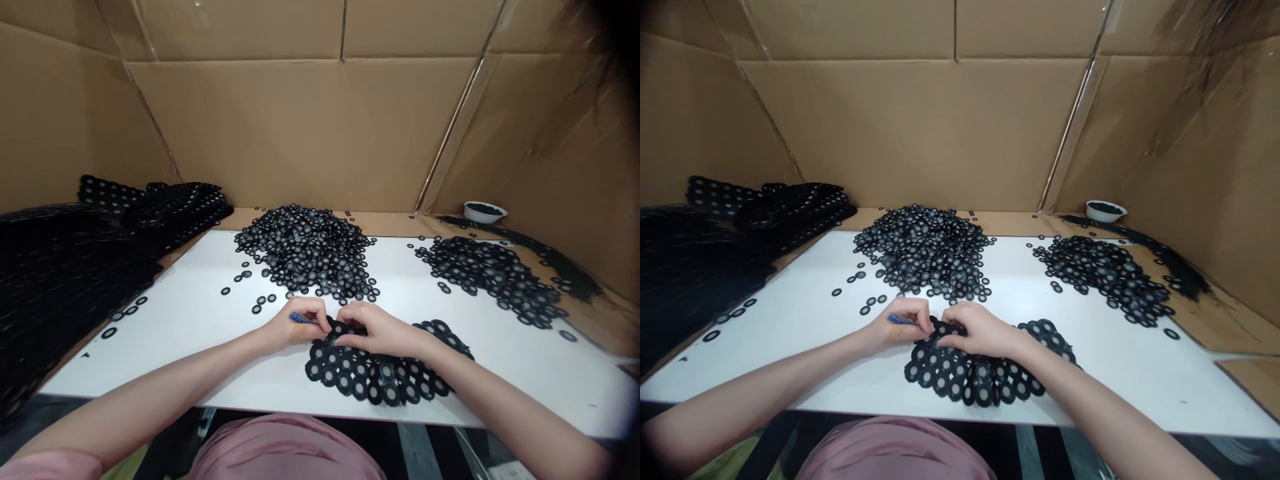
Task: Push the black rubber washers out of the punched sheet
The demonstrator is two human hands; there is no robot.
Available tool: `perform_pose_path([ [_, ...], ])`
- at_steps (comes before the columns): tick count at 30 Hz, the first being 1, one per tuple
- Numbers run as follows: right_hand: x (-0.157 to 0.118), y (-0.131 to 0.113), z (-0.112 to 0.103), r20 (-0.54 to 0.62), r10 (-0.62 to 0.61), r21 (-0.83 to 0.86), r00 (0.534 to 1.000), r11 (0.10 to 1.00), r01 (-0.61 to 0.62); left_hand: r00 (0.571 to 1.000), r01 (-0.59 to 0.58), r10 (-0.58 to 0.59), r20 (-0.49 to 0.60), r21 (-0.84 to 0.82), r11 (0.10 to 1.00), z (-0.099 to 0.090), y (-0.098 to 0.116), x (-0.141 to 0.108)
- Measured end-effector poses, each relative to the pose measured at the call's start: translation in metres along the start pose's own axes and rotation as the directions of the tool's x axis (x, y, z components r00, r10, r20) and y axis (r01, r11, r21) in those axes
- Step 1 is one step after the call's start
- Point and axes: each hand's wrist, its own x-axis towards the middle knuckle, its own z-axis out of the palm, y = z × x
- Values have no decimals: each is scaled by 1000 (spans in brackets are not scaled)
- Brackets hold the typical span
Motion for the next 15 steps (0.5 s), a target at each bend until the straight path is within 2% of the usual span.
perform_pose_path([
  [15, 0, -1, 0, -5, -6, 7, 1000, 1000, 6, 1000, -2, 2, 7, -14, 1000, -1, -1, 0],
])
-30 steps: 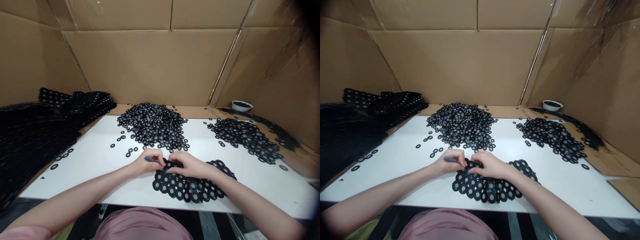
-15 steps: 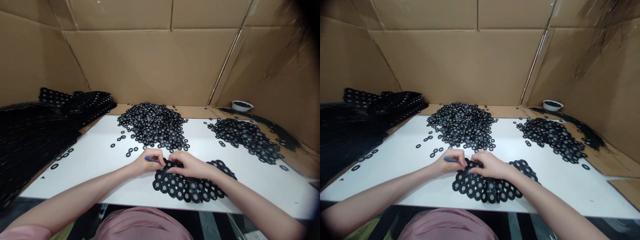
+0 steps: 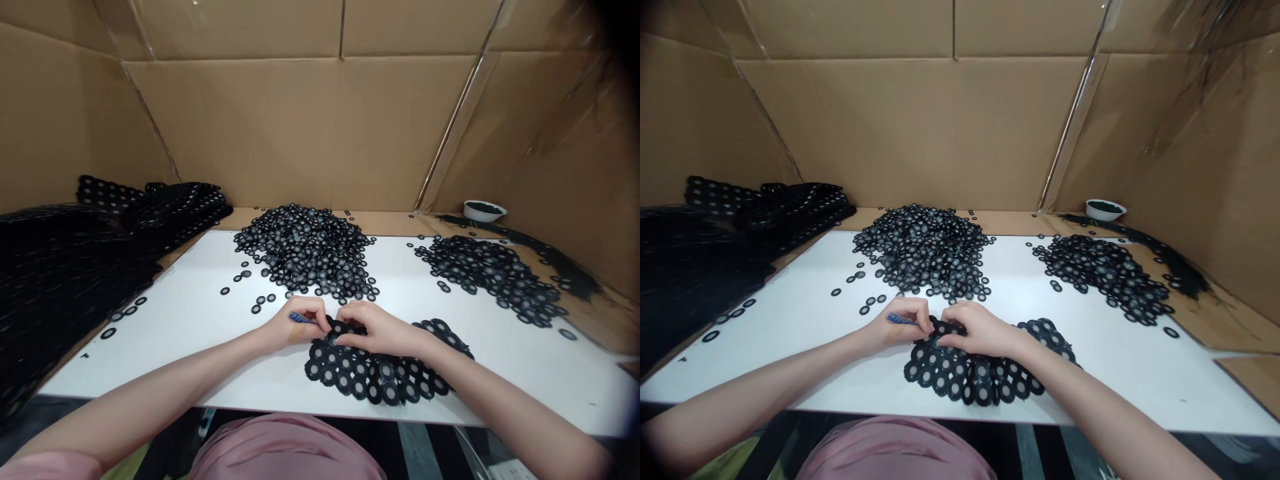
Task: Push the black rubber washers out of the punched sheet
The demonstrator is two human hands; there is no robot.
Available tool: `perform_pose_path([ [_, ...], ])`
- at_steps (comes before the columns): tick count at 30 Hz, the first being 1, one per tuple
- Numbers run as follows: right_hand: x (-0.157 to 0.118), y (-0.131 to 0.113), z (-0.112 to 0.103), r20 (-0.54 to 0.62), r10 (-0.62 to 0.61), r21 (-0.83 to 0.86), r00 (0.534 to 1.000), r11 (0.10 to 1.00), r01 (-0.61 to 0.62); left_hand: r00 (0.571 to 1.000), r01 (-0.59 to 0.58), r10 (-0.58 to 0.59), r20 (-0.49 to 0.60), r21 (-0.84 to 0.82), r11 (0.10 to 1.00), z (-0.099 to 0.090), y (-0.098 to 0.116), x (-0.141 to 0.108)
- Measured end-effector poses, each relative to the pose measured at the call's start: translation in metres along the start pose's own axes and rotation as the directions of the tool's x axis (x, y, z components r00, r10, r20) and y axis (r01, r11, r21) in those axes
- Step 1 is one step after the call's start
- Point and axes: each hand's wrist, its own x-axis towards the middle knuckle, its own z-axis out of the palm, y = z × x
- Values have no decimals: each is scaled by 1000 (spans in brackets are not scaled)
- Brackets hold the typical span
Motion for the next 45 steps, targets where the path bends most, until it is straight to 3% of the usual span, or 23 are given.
perform_pose_path([
  [18, 0, 0, 0, 1, 7, -5, 1000, 1000, -7, 1000, -1, 1, -2, 20, 1000, 0, -1, 0],
  [39, 0, 1, 0, -3, -7, 26, 1000, 1000, 7, 999, 46, -48, -16, -84, 995, 0, -4, 0],
  [45, 0, 0, -1, 4, -6, 33, 1000, 999, 6, 1000, 2, -4, -29, -59, 998, 0, -4, -2],
])
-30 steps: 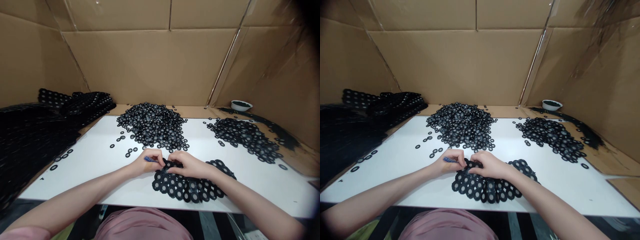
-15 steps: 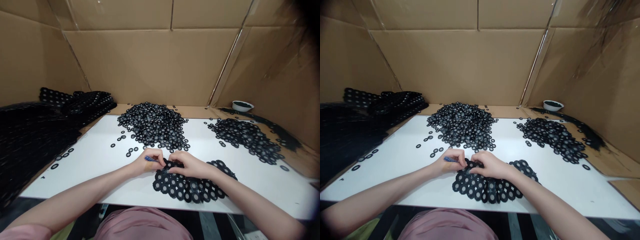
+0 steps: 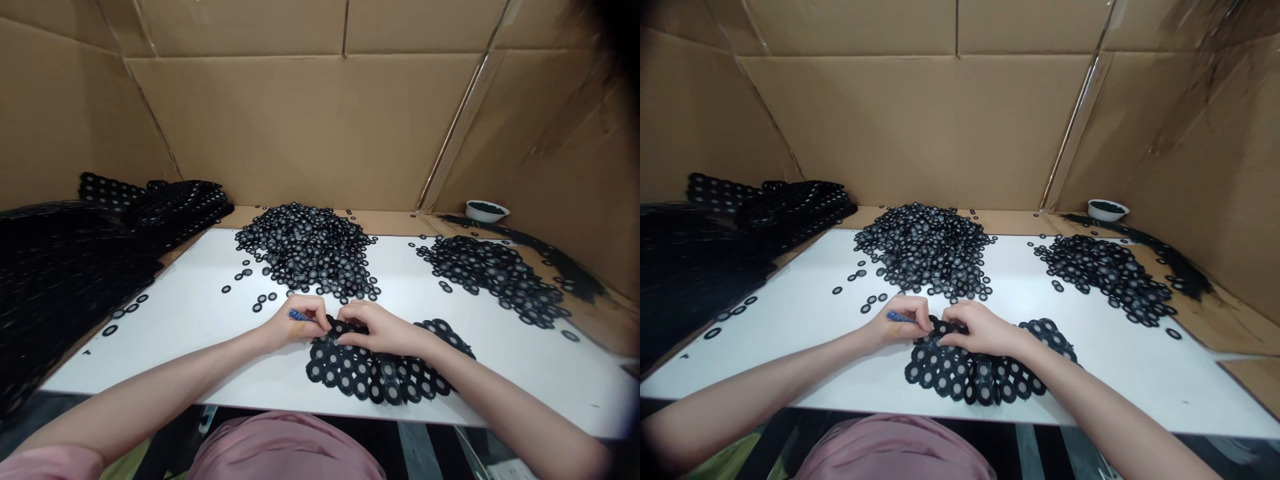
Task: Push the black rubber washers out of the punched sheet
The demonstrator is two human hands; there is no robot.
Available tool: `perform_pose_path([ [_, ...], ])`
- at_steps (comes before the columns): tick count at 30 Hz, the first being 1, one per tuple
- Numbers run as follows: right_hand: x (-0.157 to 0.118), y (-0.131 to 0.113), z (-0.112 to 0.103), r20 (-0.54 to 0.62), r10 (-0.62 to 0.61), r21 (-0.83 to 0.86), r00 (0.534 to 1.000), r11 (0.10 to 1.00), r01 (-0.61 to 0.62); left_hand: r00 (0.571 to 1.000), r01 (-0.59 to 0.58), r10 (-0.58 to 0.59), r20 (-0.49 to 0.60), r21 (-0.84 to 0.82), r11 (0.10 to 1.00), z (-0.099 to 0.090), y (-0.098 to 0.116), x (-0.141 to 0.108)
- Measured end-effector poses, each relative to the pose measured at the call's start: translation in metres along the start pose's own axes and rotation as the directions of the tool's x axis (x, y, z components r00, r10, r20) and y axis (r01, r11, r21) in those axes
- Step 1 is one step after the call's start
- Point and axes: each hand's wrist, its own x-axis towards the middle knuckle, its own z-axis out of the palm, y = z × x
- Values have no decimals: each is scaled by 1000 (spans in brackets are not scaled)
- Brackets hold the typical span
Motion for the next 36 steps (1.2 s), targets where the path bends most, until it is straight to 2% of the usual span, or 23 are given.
perform_pose_path([
  [13, 1, 0, 1, -4, -21, 4, 1000, 1000, 21, 996, -13, 6, -85, -86, 996, -2, -6, -1],
  [20, 1, -1, 0, -4, -37, 19, 999, 999, 37, 991, -21, 11, -133, -71, 997, 0, 0, -1],
  [36, 1, 0, 1, -7, -34, 12, 999, 999, 34, 990, -58, 53, -134, -34, 998, 0, -1, 0],
])
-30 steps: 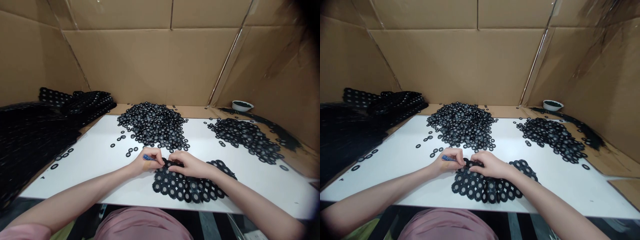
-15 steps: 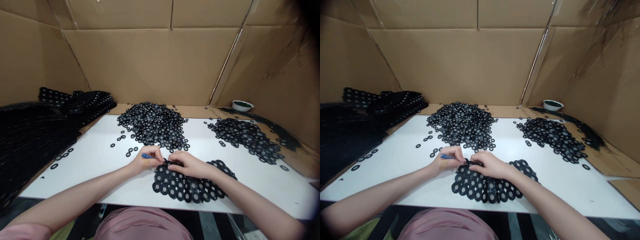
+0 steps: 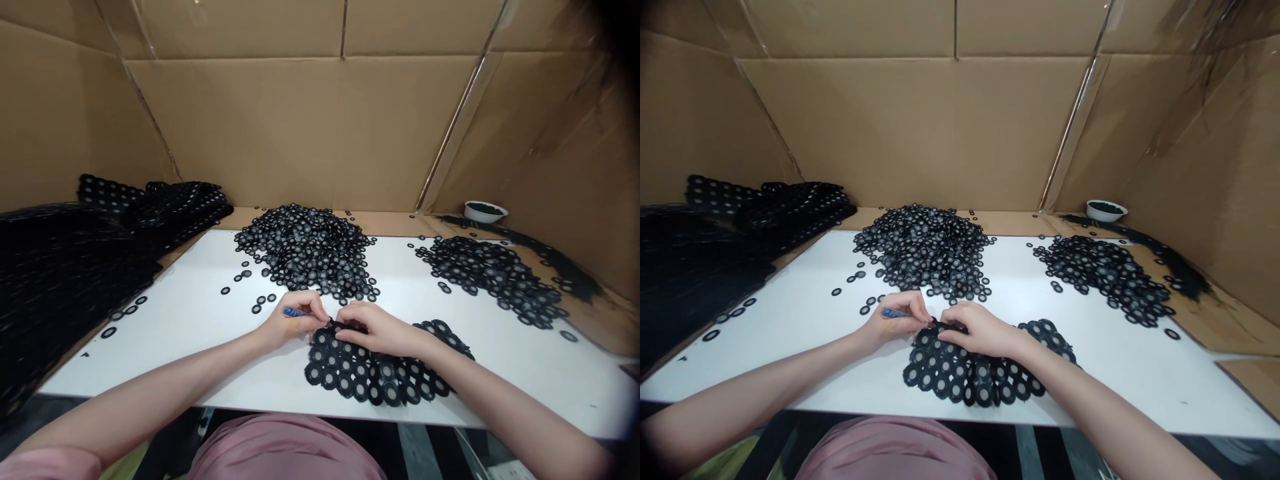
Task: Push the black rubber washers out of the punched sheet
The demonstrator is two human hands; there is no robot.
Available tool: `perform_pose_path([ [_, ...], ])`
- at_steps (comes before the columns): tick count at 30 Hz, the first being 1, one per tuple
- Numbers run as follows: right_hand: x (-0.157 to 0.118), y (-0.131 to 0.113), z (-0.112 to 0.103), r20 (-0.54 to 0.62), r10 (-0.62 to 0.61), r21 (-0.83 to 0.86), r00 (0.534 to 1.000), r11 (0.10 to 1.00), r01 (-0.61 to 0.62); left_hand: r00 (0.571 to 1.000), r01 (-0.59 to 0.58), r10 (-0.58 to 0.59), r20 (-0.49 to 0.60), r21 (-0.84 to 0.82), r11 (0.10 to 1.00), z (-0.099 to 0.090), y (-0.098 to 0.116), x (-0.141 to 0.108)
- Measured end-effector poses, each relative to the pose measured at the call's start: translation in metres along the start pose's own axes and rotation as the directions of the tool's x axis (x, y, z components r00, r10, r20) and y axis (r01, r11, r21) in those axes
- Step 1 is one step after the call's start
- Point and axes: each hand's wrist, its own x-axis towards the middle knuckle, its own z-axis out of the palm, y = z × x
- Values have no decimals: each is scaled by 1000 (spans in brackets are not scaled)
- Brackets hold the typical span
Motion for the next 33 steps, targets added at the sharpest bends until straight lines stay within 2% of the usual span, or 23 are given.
perform_pose_path([
  [11, -1, -1, 0, 3, -7, 3, 1000, 1000, 7, 998, -39, 35, 52, 78, 996, 0, 2, 1],
  [33, -1, -2, -1, 3, 7, -25, 1000, 1000, -7, 994, -61, 49, 100, 114, 992, -2, -3, 2],
])
